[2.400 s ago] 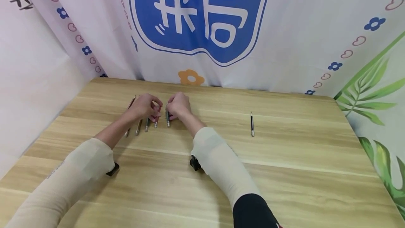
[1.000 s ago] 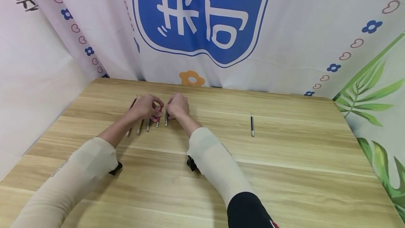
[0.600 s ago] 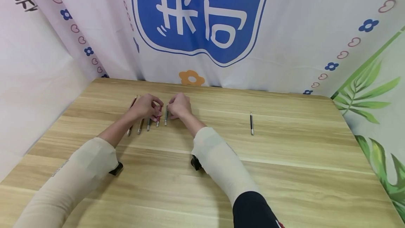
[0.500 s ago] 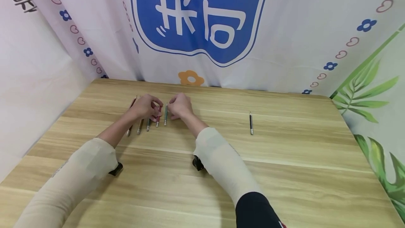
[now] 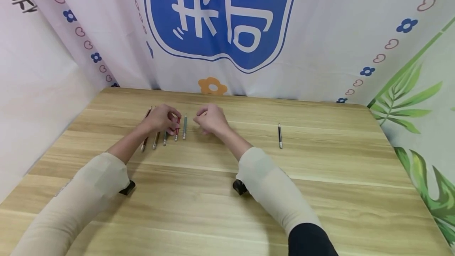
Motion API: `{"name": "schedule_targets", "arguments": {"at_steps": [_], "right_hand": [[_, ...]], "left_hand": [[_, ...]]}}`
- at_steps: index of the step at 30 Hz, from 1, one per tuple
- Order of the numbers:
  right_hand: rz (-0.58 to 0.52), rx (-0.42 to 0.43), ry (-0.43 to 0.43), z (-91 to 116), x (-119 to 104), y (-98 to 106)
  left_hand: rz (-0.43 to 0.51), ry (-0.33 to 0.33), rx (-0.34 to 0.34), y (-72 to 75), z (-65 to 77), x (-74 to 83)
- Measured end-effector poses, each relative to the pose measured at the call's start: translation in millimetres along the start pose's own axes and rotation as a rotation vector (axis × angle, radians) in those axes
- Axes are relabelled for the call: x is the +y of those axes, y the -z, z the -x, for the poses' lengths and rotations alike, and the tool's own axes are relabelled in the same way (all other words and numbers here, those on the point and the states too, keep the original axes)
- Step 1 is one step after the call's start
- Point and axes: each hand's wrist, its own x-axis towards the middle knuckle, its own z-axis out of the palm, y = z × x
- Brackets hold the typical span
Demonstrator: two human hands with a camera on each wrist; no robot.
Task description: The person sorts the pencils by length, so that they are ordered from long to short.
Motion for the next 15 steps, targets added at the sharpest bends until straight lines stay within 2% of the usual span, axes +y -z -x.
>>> {"name": "schedule_targets", "arguments": {"at_steps": [10, 15], "right_hand": [[-0.004, 0.017, -0.016, 14, 16, 20], [-0.002, 0.043, -0.019, 21, 20, 34]], "left_hand": [[0.003, -0.03, 0.0, 0.5, -0.4, -1.9], [-0.035, -0.043, 0.032, -1.6, -0.8, -0.4]]}}
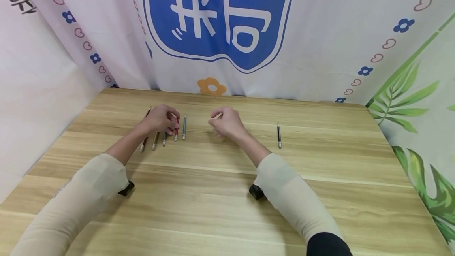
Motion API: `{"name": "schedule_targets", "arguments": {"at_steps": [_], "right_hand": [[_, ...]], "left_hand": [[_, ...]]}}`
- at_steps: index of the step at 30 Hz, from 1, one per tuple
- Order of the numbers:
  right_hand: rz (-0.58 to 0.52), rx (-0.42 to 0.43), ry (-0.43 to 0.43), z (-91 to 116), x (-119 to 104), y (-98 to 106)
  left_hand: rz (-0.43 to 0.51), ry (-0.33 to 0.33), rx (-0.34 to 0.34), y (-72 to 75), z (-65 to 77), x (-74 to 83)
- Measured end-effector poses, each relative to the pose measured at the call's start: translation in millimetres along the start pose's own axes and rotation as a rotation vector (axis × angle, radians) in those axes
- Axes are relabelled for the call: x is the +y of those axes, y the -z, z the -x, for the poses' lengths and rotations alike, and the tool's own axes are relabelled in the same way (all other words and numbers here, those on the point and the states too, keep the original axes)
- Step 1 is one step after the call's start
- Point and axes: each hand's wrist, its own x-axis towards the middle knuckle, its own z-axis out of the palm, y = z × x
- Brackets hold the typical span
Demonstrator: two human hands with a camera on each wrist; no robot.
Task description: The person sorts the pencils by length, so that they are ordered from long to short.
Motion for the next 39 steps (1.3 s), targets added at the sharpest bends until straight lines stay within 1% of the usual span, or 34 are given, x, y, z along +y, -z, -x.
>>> {"name": "schedule_targets", "arguments": {"at_steps": [3, 8, 14, 16, 22, 31, 35, 39], "right_hand": [[0.018, 0.018, 0.002, 4, 3, 10], [0.012, 0.039, -0.002, 10, 9, 29], [0.035, 0.075, -0.014, 17, 17, 54], [0.028, 0.09, -0.022, 18, 20, 62], [0.017, 0.116, -0.042, 24, 30, 80], [0.071, 0.145, -0.049, 31, 48, 106], [0.089, 0.151, -0.054, 37, 52, 116], [0.117, 0.167, -0.056, 41, 57, 126]], "left_hand": [[-0.009, -0.015, 0.013, -1.5, 0.6, 3.1], [-0.031, -0.034, 0.02, -3.8, -1.3, 8.0], [-0.12, -0.019, 0.013, -7.4, -7.3, 12.6], [-0.16, -0.017, 0.022, -8.9, -9.5, 14.3], [-0.242, -0.043, 0.036, -14.1, -13.6, 18.1], [-0.237, -0.02, 0.018, -18.6, -19.4, 22.9], [-0.227, -0.008, 0.012, -18.9, -21.1, 23.7], [-0.222, -0.014, 0.009, -19.2, -21.9, 23.4]]}}
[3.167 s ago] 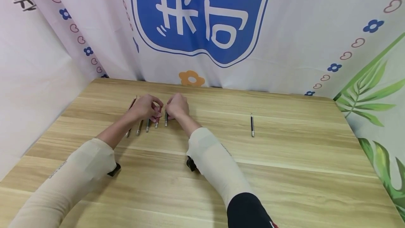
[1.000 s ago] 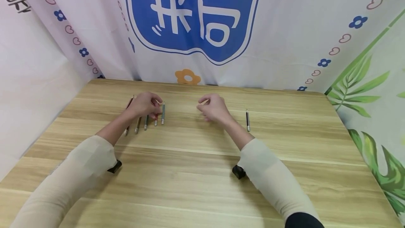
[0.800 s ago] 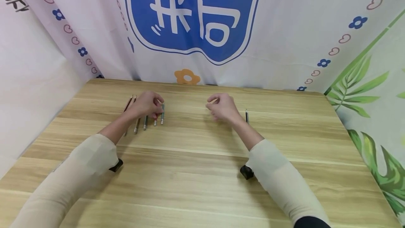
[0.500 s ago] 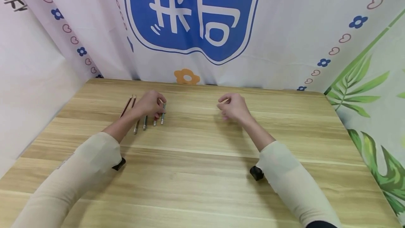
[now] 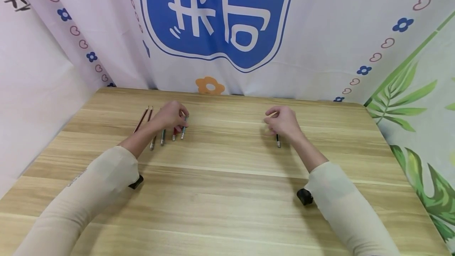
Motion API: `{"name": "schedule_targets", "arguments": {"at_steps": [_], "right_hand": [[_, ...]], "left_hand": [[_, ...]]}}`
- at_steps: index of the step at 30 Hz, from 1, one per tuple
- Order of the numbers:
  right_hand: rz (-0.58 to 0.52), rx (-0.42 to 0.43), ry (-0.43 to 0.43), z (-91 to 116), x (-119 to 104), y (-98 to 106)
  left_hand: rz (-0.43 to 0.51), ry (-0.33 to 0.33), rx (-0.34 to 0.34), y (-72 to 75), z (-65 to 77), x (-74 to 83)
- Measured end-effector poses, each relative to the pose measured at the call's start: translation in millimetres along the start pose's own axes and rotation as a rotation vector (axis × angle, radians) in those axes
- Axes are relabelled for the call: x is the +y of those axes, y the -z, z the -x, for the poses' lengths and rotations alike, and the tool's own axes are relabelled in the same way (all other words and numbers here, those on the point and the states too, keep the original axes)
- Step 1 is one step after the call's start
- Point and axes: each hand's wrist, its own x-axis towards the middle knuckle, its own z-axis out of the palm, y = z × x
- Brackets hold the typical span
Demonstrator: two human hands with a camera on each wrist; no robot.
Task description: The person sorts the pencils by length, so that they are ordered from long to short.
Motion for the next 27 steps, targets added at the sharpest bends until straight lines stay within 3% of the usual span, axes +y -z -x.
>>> {"name": "schedule_targets", "arguments": {"at_steps": [11, 19, 27], "right_hand": [[0.198, 0.078, 0.032, 0, 17, 16], [0.175, 0.025, -0.052, -3, 20, 16], [0.165, 0.019, -0.052, -5, 22, 16]], "left_hand": [[0.067, 0.013, -0.007, -2.0, -1.7, -3.1], [0.082, 0.014, -0.004, -2.7, 2.5, -0.7], [0.084, 0.035, -0.002, -2.9, 3.5, 0.7]]}}
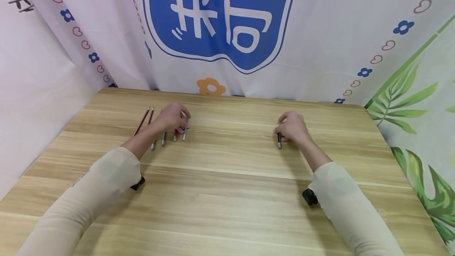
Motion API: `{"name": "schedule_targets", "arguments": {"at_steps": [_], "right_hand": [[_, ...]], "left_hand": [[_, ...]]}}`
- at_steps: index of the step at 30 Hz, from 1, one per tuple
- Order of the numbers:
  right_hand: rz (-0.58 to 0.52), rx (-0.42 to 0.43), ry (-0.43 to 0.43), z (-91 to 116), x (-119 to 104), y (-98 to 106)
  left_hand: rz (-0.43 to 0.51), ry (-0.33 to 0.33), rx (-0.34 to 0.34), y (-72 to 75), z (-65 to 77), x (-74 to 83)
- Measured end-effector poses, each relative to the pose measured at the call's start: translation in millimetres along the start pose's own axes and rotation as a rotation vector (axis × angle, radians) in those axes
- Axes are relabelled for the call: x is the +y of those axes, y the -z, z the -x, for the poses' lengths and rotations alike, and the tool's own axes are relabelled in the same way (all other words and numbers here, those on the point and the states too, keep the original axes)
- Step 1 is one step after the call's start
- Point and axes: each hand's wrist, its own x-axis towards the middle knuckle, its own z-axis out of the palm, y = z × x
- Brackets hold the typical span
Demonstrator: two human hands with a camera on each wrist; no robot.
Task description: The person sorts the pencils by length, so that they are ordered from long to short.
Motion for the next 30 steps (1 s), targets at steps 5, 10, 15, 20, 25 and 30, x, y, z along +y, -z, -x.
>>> {"name": "schedule_targets", "arguments": {"at_steps": [5, 10, 15, 20, 25, 30], "right_hand": [[-0.014, -0.005, -0.014, -0.5, 0.5, 0.2], [-0.025, -0.016, -0.03, -0.9, -0.3, 0.7], [-0.036, -0.029, -0.037, -0.5, -1.9, 1.5], [-0.032, -0.04, -0.032, -0.6, -2.1, 1.8], [-0.031, -0.038, -0.026, -0.9, -3.4, 1.9], [-0.063, -0.035, -0.02, -2.5, -6.9, -0.2]], "left_hand": [[0.008, 0.01, 0.002, -0.3, -0.4, 0.0], [0.004, 0.011, 0.003, -0.5, -0.8, -0.3], [-0.004, 0.004, 0.001, -0.8, -0.6, -0.7], [-0.004, 0.007, 0.0, -1.0, -0.5, -0.4], [0.015, 0.005, -0.011, -1.3, -0.1, -0.7], [0.014, 0.001, -0.012, -0.7, -0.2, -1.3]]}}
